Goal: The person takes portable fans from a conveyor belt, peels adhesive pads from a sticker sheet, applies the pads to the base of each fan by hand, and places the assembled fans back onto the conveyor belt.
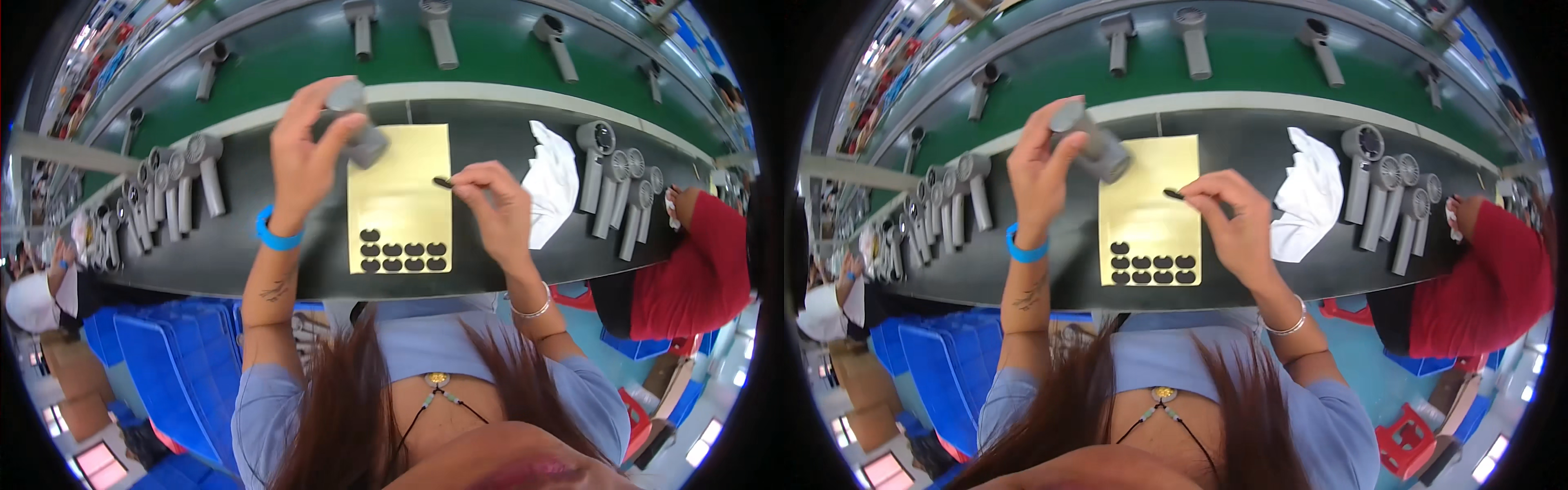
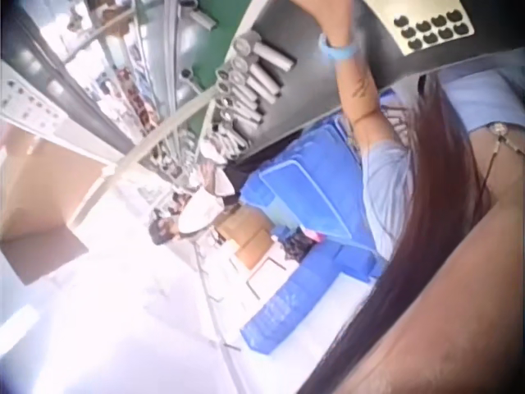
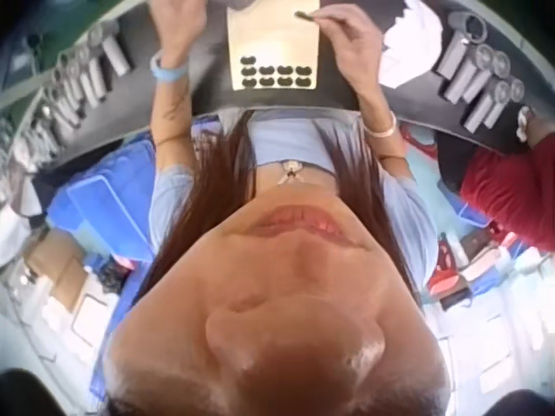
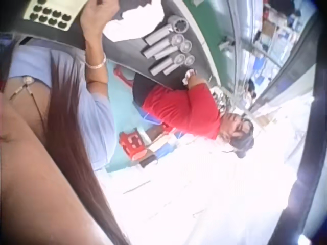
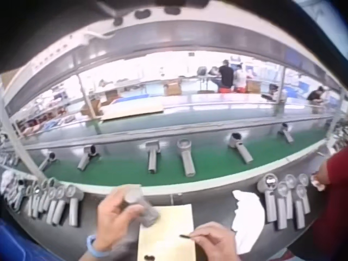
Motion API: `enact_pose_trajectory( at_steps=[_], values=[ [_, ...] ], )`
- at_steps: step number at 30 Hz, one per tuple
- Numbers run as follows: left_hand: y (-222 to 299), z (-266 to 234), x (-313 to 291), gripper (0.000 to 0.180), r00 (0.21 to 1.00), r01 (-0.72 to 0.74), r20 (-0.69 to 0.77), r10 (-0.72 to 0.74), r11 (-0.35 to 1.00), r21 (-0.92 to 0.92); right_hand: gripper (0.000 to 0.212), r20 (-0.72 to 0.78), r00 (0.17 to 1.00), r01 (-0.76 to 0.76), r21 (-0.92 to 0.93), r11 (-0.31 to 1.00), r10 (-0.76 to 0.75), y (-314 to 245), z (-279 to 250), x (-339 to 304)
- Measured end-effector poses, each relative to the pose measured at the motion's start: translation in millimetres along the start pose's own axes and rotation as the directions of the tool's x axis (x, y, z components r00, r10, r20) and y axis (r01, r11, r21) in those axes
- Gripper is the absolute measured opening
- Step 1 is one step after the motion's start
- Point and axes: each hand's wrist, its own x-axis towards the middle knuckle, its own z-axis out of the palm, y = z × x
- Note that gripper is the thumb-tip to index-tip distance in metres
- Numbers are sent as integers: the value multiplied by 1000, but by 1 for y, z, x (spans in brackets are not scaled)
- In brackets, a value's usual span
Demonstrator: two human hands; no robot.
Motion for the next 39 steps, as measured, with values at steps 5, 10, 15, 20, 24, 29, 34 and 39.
enact_pose_trajectory(
  at_steps=[5, 10, 15, 20, 24, 29, 34, 39],
  values=[
    [12, 13, -36, 40, 990, 37, 140, -24, 995, -93, 12, 10, 998, 64, 118, 991, -66, -24, -1, 8],
    [12, 14, -43, 51, 976, -196, 134, 171, 960, 201, 8, 2, 987, 161, 175, 971, -163, -38, 3, 5],
    [19, 12, -57, 67, 987, 161, 11, -161, 987, 24, 7, 17, 998, 53, 221, 974, -58, -45, 12, -2],
    [39, 11, -73, 53, 968, 248, 96, -232, 945, -214, 11, 24, 999, -52, 327, 944, 46, -52, 19, -7],
    [40, 17, -91, 40, 983, 183, 84, -165, 938, -295, 21, 86, 995, 26, 294, 956, -53, -50, 23, -7],
    [48, 21, -99, 39, 979, 199, 104, -174, 923, -329, 32, 126, 992, -38, 351, 936, -7, -57, 24, -11],
    [49, 24, -101, 40, 966, 250, 167, -198, 882, -400, 32, 185, 982, -90, 254, 963, 43, -62, 20, -14],
    [50, 25, -104, 37, 950, 308, 205, -236, 822, -479, 30, 184, 982, -77, 202, 976, 39, -60, 18, -14]
  ],
)
